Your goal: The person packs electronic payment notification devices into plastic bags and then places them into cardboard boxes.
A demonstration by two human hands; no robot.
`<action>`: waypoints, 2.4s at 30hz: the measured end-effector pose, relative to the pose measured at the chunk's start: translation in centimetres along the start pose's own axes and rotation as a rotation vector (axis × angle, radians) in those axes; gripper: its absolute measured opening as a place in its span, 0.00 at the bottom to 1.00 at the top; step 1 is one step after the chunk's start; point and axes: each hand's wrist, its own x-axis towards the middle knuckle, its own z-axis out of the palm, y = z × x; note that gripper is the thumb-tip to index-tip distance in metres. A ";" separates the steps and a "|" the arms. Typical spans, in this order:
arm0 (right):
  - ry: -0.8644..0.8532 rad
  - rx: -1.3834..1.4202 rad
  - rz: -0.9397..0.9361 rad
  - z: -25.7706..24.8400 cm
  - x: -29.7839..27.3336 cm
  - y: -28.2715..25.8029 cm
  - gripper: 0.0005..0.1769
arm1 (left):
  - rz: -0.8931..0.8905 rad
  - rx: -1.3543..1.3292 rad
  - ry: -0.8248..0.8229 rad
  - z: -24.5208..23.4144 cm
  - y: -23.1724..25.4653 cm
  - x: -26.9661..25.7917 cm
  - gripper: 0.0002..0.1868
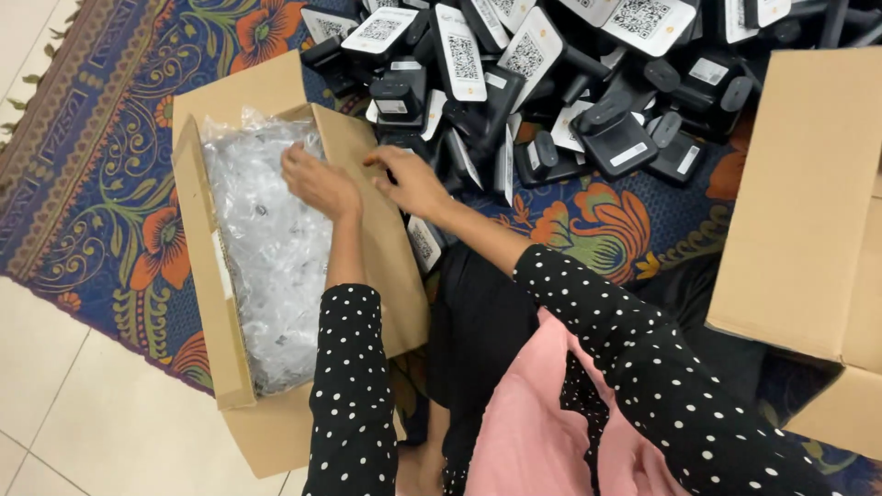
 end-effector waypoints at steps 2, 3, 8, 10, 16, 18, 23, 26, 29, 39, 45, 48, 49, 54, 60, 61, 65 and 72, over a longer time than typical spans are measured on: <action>-0.066 -0.085 -0.036 2.8 0.4 -0.6 0.20 | -0.015 0.109 -0.044 0.1 -3.7 0.5 0.27; -0.128 -0.165 -0.069 4.2 0.4 -0.9 0.24 | -0.023 0.222 -0.091 0.1 -5.6 0.6 0.28; -0.307 -0.455 -0.184 8.7 0.4 -0.3 0.24 | 0.015 0.262 -0.454 1.1 -10.5 -0.7 0.30; -0.382 -0.579 -0.089 9.7 0.5 -0.2 0.19 | 0.056 0.226 -0.554 2.9 -12.0 -1.1 0.30; -0.335 -0.814 -0.103 10.8 0.1 2.0 0.31 | 0.100 0.242 -0.364 1.0 -9.4 -1.6 0.13; -0.445 -0.787 -0.040 10.2 0.1 2.0 0.29 | 0.174 0.113 -0.189 0.9 -9.1 -1.4 0.12; -0.591 -0.713 -0.037 7.5 -0.6 -0.4 0.41 | 0.235 0.084 -0.309 4.5 -11.9 -0.6 0.10; -0.634 -0.694 -0.058 5.9 -1.1 -0.1 0.40 | 0.219 0.112 -0.327 0.8 -7.4 -0.5 0.09; -0.411 -0.523 -0.057 2.7 -1.2 0.4 0.41 | 0.355 0.019 -0.104 -3.1 -1.2 0.2 0.09; 0.537 -0.121 -0.037 -19.0 -6.0 0.2 0.44 | 0.813 -0.730 -0.196 -8.8 21.5 -7.1 0.08; 0.626 -0.640 -0.173 -29.5 -13.6 -2.1 0.38 | 0.751 -1.084 -0.477 -6.6 27.7 -12.4 0.13; 0.525 -0.768 0.169 -31.9 -16.4 -0.6 0.15 | 0.715 -1.061 -0.605 -6.0 29.4 -14.0 0.12; 0.531 -0.771 0.171 -31.8 -16.9 -2.4 0.15 | 0.720 -1.065 -0.608 -5.9 29.8 -14.4 0.12; 0.633 -0.734 -0.136 -31.8 -19.0 -4.5 0.15 | 0.650 -1.032 -0.637 -5.7 30.9 -16.1 0.07; 0.227 -0.507 0.055 -31.6 -18.1 -4.0 0.12 | 0.772 -0.994 -0.565 -7.0 31.5 -16.7 0.04; 0.224 -0.506 0.052 -31.3 -18.2 -3.7 0.12 | 0.771 -0.992 -0.562 -7.1 31.4 -16.8 0.04; 0.118 -0.269 0.057 -30.0 -18.4 -1.1 0.11 | 0.741 -1.021 -0.587 -7.3 30.9 -17.1 0.03; 0.242 1.061 0.495 -29.5 -18.6 1.2 0.22 | 0.758 -1.023 -0.638 -9.1 31.2 -18.1 0.05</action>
